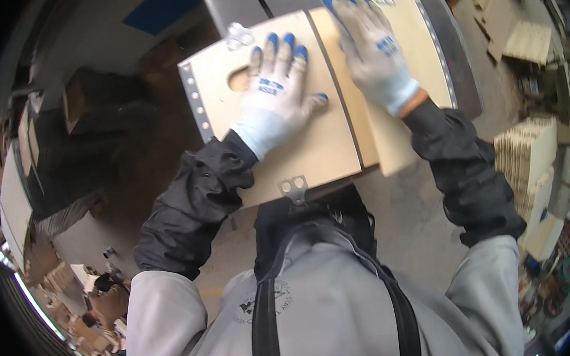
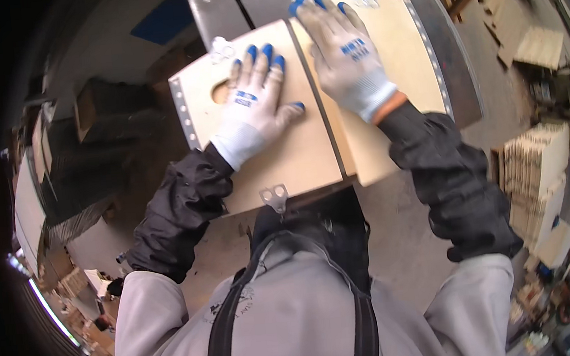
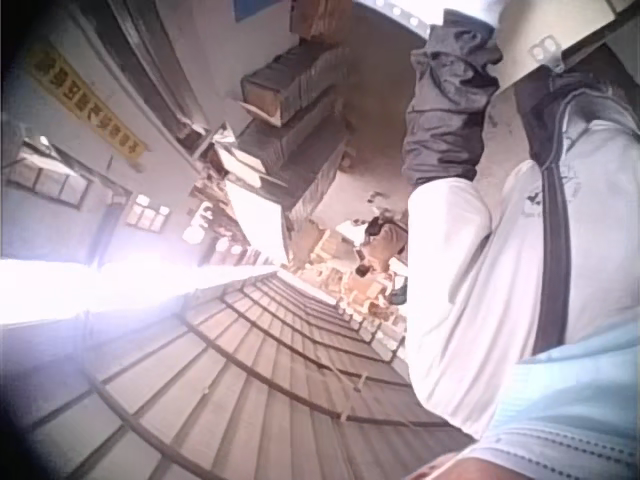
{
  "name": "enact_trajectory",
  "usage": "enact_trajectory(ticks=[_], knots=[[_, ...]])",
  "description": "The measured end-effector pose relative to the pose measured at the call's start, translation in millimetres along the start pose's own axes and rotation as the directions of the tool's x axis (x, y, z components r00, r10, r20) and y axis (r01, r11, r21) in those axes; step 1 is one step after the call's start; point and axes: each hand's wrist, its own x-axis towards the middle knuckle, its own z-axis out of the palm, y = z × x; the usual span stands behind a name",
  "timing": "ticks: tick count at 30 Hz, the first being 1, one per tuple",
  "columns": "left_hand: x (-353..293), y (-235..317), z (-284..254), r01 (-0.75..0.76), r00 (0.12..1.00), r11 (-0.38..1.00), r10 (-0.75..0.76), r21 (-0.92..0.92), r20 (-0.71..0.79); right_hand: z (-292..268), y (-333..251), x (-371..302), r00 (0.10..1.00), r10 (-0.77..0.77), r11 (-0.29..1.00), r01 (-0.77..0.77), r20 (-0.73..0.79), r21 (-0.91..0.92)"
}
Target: Assembling a wooden box using pre-cut panels on a workshop table.
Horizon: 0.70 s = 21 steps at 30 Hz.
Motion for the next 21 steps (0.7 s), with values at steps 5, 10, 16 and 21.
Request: enact_trajectory(ticks=[5, 10, 16, 21], knots=[[12, 12, -1, -0.019, 1.000, 1.000, 0.019, 0.006, 0.007, 45, 1, -16, 0.991, 0.133, 0.973, -0.123, 0.036, -0.196], [9, 14, -1, -0.047, 0.998, 0.999, 0.047, 0.016, -0.050, 53, 9, -24, 0.996, 0.086, 0.989, -0.088, -0.024, -0.119], [10, 8, 5, -0.052, 0.990, 0.999, 0.053, 0.013, -0.131, 62, 8, -25, 0.990, 0.117, 0.986, -0.126, -0.082, -0.113], [29, -3, 14, -0.010, 0.973, 0.990, -0.022, -0.140, -0.228, 70, 18, -23, 0.976, 0.119, 0.993, -0.114, -0.185, 0.038]])
